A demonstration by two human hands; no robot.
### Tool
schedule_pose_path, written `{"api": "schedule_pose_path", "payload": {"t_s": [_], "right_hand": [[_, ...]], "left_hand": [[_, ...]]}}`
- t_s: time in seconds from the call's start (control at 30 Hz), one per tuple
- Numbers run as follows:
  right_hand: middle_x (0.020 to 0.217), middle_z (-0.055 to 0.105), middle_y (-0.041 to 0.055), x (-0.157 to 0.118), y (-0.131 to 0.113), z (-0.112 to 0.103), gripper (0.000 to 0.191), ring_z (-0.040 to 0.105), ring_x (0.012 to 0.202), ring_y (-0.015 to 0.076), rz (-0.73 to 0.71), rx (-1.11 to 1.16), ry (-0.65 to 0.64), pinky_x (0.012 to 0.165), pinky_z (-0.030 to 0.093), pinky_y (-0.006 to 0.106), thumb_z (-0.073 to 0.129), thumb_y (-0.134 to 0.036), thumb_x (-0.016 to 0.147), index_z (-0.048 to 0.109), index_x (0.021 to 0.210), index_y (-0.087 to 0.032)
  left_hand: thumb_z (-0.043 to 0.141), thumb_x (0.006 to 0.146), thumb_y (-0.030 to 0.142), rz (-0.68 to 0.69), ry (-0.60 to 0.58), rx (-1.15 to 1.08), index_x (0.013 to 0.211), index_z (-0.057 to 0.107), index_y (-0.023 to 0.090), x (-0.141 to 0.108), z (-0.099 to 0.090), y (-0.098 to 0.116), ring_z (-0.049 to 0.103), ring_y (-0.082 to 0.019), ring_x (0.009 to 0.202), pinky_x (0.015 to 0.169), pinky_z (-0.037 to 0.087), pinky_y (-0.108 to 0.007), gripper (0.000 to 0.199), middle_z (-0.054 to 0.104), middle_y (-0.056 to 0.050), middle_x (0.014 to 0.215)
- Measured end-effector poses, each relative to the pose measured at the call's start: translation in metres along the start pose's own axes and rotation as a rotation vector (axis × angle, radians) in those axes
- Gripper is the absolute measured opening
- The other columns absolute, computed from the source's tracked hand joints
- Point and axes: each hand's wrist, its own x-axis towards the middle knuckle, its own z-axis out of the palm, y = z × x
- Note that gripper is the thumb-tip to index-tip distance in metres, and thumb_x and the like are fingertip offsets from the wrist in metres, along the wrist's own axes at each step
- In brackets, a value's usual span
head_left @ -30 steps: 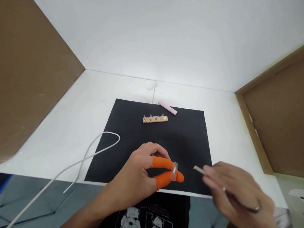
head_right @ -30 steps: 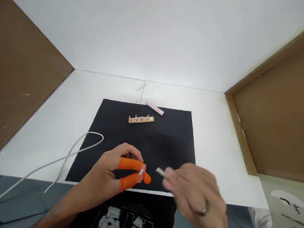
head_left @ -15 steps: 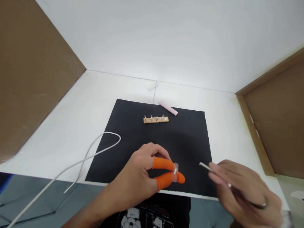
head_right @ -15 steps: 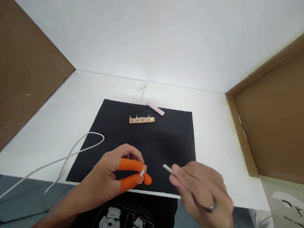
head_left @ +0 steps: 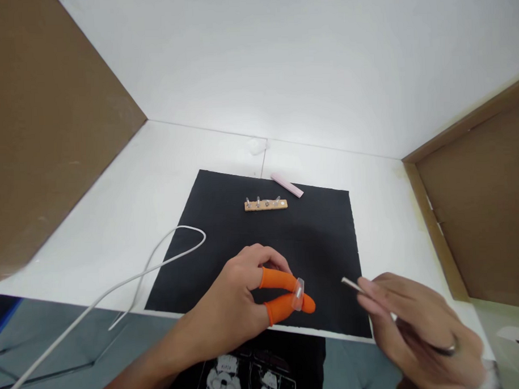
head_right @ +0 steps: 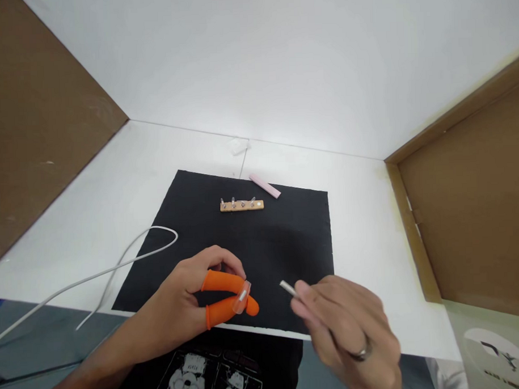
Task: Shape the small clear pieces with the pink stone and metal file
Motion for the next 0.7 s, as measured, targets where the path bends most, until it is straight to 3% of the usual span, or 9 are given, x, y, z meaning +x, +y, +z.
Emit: {"api": "schedule_pose_path", "payload": {"t_s": [0.13,0.23,0.37,0.53,0.6,0.7], "right_hand": [[0.092,0.083,0.0037,-0.012,0.009,-0.001,0.023,0.077,0.073,0.0226,0.096,0.019,0.065,0.061,0.066,0.039,0.088,-0.029,0.093,0.079,0.114,-0.027],[0.096,0.083,0.0052,-0.017,0.002,0.003,0.029,0.079,0.077,0.0248,0.112,0.038,0.070,0.064,0.068,0.042,0.091,-0.037,0.090,0.080,0.114,-0.027],[0.095,0.084,0.0043,-0.018,0.003,0.001,0.029,0.079,0.076,0.0247,0.124,0.038,0.086,0.064,0.068,0.042,0.093,-0.035,0.089,0.081,0.114,-0.027],[0.082,0.081,-0.0003,-0.012,0.007,-0.004,0.028,0.075,0.065,0.0188,0.081,0.004,0.089,0.056,0.062,0.034,0.084,-0.008,0.090,0.081,0.113,-0.025],[0.082,0.080,0.0003,-0.011,0.004,-0.003,0.025,0.075,0.066,0.0196,0.088,0.010,0.064,0.056,0.062,0.034,0.086,-0.012,0.091,0.082,0.112,-0.025],[0.090,0.082,0.0037,-0.012,-0.001,-0.001,0.025,0.079,0.074,0.0238,0.126,0.036,0.062,0.060,0.066,0.039,0.091,-0.031,0.089,0.082,0.112,-0.027]], "left_hand": [[0.083,0.095,0.019,0.004,0.002,0.007,0.094,0.086,0.025,0.002,0.001,0.000,0.072,-0.018,0.094,0.078,0.058,-0.027,0.006,0.076,-0.003,0.103],[0.084,0.094,0.019,0.023,0.004,0.010,0.094,0.087,0.026,0.004,0.001,0.000,0.072,-0.018,0.094,0.080,0.058,-0.028,0.007,0.076,-0.003,0.102],[0.084,0.095,0.019,0.021,0.000,0.001,0.095,0.087,0.026,0.002,0.002,0.000,0.072,-0.018,0.094,0.079,0.058,-0.028,0.007,0.076,-0.003,0.103],[0.083,0.095,0.019,-0.008,-0.011,-0.011,0.093,0.087,0.025,0.001,0.002,0.000,0.072,-0.019,0.097,0.082,0.059,-0.029,0.008,0.075,-0.003,0.104],[0.083,0.095,0.019,0.002,-0.005,-0.003,0.094,0.087,0.025,0.002,0.002,0.000,0.072,-0.018,0.095,0.080,0.058,-0.028,0.008,0.075,-0.003,0.103],[0.085,0.094,0.019,0.018,-0.001,0.003,0.093,0.087,0.025,0.003,0.003,0.001,0.072,-0.018,0.094,0.078,0.057,-0.027,0.007,0.075,-0.003,0.102]]}}
